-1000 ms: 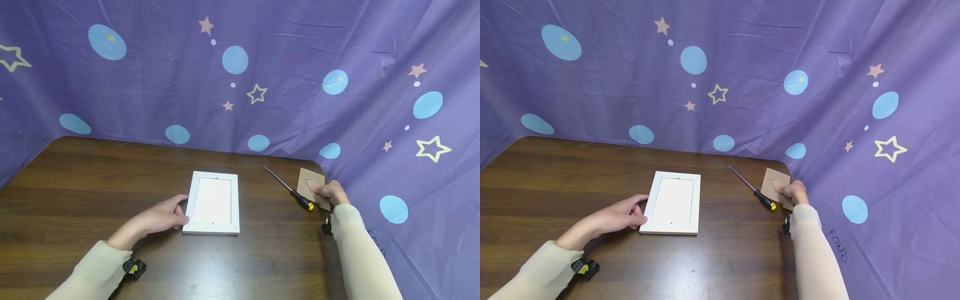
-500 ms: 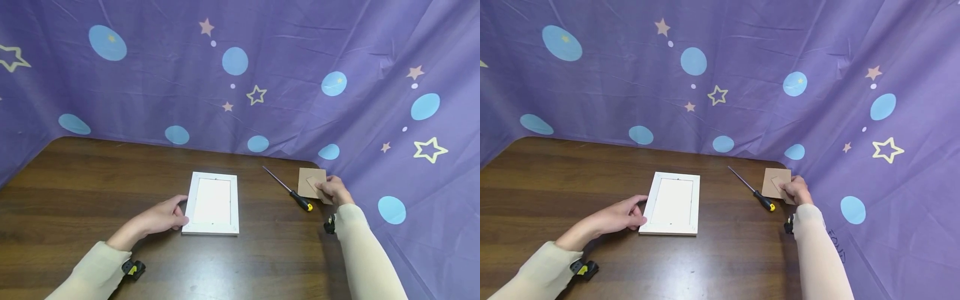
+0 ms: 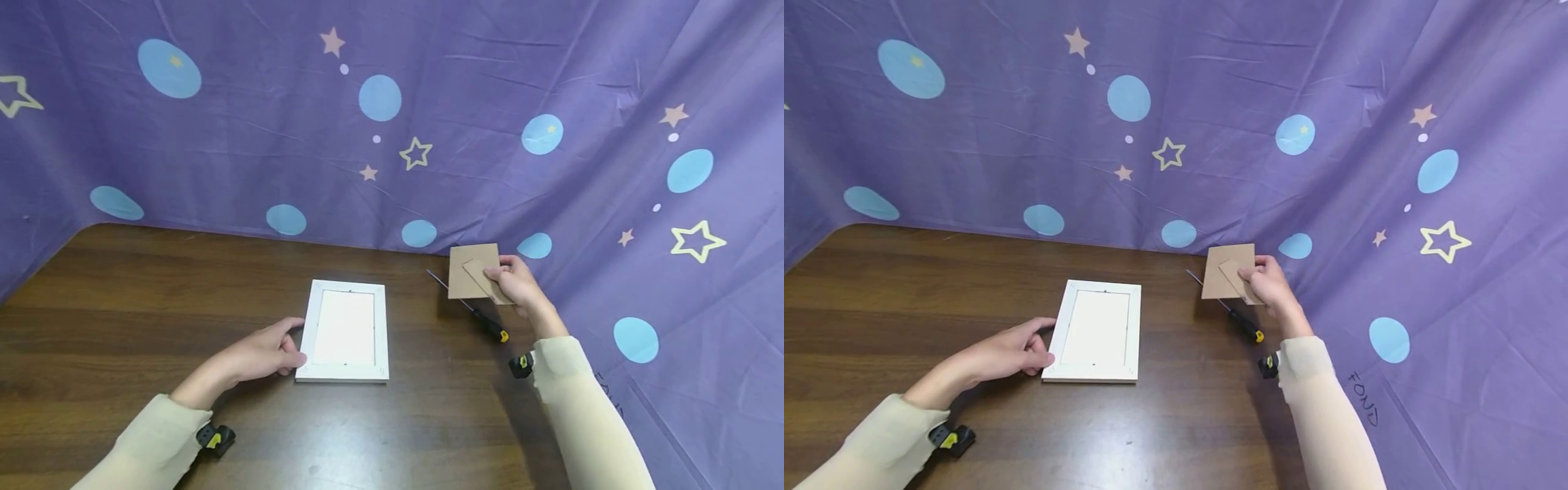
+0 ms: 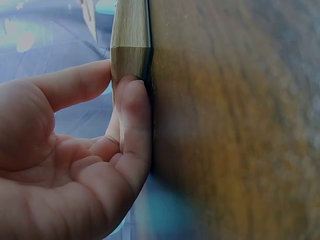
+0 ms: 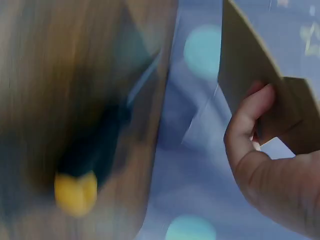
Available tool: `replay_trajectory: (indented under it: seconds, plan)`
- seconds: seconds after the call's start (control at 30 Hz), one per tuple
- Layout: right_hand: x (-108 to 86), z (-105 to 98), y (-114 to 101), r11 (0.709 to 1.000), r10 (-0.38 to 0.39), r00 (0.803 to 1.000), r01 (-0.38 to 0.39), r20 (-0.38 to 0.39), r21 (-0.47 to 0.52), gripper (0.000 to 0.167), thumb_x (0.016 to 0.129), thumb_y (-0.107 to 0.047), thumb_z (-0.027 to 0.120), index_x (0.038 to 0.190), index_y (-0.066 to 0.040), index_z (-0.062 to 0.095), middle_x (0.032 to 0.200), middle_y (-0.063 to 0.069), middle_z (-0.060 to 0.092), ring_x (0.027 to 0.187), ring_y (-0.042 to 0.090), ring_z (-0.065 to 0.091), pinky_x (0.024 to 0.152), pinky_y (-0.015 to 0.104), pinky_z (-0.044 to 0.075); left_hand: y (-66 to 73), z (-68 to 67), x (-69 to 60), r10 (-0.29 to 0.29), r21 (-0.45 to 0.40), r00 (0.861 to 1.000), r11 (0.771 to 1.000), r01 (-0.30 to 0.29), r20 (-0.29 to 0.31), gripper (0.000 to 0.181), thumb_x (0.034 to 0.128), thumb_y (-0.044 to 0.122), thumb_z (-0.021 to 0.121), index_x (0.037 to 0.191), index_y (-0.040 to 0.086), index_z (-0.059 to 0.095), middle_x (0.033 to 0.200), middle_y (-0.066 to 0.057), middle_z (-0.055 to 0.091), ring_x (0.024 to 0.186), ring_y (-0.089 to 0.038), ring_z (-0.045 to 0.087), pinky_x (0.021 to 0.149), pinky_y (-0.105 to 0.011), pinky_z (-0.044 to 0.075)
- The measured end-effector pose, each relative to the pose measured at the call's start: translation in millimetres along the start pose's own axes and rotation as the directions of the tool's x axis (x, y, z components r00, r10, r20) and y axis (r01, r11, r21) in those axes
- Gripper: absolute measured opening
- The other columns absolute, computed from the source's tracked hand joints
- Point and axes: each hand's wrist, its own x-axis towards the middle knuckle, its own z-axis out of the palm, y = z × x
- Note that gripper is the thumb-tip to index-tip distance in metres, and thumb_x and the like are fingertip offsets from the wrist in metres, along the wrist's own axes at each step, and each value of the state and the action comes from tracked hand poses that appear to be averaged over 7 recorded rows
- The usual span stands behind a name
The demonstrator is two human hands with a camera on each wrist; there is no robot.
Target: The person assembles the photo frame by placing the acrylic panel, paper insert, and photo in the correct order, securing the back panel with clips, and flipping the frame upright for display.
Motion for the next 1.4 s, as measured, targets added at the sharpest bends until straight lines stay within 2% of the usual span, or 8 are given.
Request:
replay_trajectory:
  seconds: [0.17, 0.3, 0.47, 0.6, 0.9, 1.17, 1.4]
  plan:
    - [-21.8, 45.7, -15.0, 0.996, -0.021, 0.998, 0.016, 0.060, 0.082, 0.055, 0.108, -0.013, 0.056, 0.153, 0.007, 0.033, 0.117, 0.017, 0.063, 0.078, 0.012, 0.069, 0.068, 0.026, 0.060, -1.0, -0.6, 0.1, -0.003, -0.014, 1.000, 1.000, 0.003, 0.001, 0.083, 0.0948, 0.012, 0.075, 0.159, -0.011, 0.027, 0.090, -0.010, 0.065, 0.081, -0.021, 0.066, 0.077, -0.038, 0.057]
    - [-35.4, 81.9, -20.8, 0.990, -0.038, 0.996, 0.028, 0.074, 0.137, 0.052, 0.106, -0.011, 0.057, 0.151, 0.003, 0.037, 0.112, 0.014, 0.064, 0.076, 0.015, 0.069, 0.063, 0.029, 0.060, -0.3, -1.5, -0.6, -0.007, -0.020, 1.000, 1.000, 0.007, 0.007, 0.083, 0.0950, 0.013, 0.075, 0.159, -0.011, 0.027, 0.090, -0.010, 0.065, 0.081, -0.022, 0.066, 0.077, -0.037, 0.057]
    - [-46.6, 121.4, -18.5, 0.985, -0.064, 0.994, 0.049, 0.084, 0.168, 0.050, 0.103, -0.007, 0.059, 0.148, 0.003, 0.040, 0.106, 0.011, 0.065, 0.078, 0.015, 0.068, 0.065, 0.028, 0.059, -0.5, -2.3, -1.7, 0.004, -0.033, 1.000, 0.999, -0.003, 0.012, 0.084, 0.0955, 0.013, 0.075, 0.159, -0.012, 0.026, 0.090, -0.010, 0.065, 0.081, -0.022, 0.066, 0.077, -0.038, 0.058]
    - [-54.8, 145.1, -14.3, 0.984, -0.072, 0.989, 0.049, 0.128, 0.172, 0.048, 0.101, -0.006, 0.060, 0.145, 0.002, 0.041, 0.102, 0.013, 0.069, 0.079, 0.017, 0.069, 0.068, 0.029, 0.057, -1.6, -2.4, -1.8, 0.002, -0.037, 1.000, 0.999, -0.001, 0.019, 0.084, 0.0961, 0.013, 0.075, 0.159, -0.012, 0.026, 0.090, -0.010, 0.065, 0.082, -0.022, 0.066, 0.078, -0.038, 0.057]
    - [-65.5, 176.4, -13.5, 0.979, -0.086, 0.978, 0.047, 0.189, 0.201, 0.047, 0.100, -0.004, 0.061, 0.140, 0.002, 0.039, 0.097, 0.012, 0.071, 0.078, 0.018, 0.069, 0.070, 0.030, 0.058, 0.1, -5.0, -4.1, 0.005, -0.027, 1.000, 1.000, -0.004, 0.019, 0.083, 0.0958, 0.014, 0.075, 0.159, -0.011, 0.028, 0.090, -0.010, 0.065, 0.081, -0.022, 0.065, 0.076, -0.038, 0.056]
    - [-74.6, 193.3, -16.1, 0.987, -0.085, 0.968, 0.049, 0.237, 0.154, 0.046, 0.100, -0.005, 0.062, 0.139, 0.003, 0.039, 0.098, 0.015, 0.071, 0.081, 0.018, 0.068, 0.073, 0.031, 0.058, 1.3, -7.1, -7.7, 0.022, -0.037, 0.999, 0.999, -0.021, 0.027, 0.084, 0.0961, 0.014, 0.074, 0.159, -0.012, 0.026, 0.089, -0.010, 0.064, 0.081, -0.022, 0.064, 0.077, -0.039, 0.056]
    - [-74.8, 202.2, -15.3, 0.991, -0.078, 0.971, 0.050, 0.228, 0.123, 0.049, 0.100, -0.005, 0.063, 0.141, 0.005, 0.037, 0.105, 0.020, 0.072, 0.085, 0.019, 0.068, 0.078, 0.031, 0.057, 2.8, -7.9, -8.6, 0.027, -0.038, 0.999, 0.999, -0.026, 0.029, 0.083, 0.0961, 0.013, 0.074, 0.159, -0.013, 0.026, 0.088, -0.009, 0.064, 0.079, -0.022, 0.062, 0.075, -0.038, 0.053]
